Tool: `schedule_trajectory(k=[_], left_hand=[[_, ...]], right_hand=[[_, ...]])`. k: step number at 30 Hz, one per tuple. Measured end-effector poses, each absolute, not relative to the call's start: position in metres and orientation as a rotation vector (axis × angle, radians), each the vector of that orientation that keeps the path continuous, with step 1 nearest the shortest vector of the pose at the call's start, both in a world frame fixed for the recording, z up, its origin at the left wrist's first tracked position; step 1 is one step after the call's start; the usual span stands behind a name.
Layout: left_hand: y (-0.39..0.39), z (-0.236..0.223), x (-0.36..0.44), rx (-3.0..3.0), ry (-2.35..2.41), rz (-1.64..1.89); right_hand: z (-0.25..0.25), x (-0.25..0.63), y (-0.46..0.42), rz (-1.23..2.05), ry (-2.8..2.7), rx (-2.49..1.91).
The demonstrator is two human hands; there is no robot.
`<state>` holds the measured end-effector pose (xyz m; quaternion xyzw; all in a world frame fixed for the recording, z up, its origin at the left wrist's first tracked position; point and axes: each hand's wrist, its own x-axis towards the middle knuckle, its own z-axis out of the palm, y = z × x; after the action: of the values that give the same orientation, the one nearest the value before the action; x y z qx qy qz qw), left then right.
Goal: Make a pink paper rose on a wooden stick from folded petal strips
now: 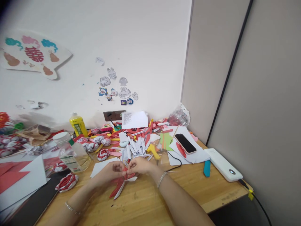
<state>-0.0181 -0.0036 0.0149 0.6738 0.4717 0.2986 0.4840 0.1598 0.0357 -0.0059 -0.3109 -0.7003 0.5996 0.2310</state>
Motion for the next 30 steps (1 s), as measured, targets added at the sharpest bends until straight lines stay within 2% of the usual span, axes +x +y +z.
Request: schedule_trajectory(k=[11,23,30], left_hand=[[0.0,0.006,-0.022,1.615,1.168,0.763],[-0.007,0.025,-0.017,1.677,1.367,0.804],[-0.012,0.039,-0.02,1.748,1.406,0.737]], right_hand=[[-0.012,0.15,0.031,1.199,-2.057,-0.933],[0.003,0.148,0.015,0.656,-2.228,-0.908],[0.005,0.147,0.011,0.612,-2.182,-0.9]])
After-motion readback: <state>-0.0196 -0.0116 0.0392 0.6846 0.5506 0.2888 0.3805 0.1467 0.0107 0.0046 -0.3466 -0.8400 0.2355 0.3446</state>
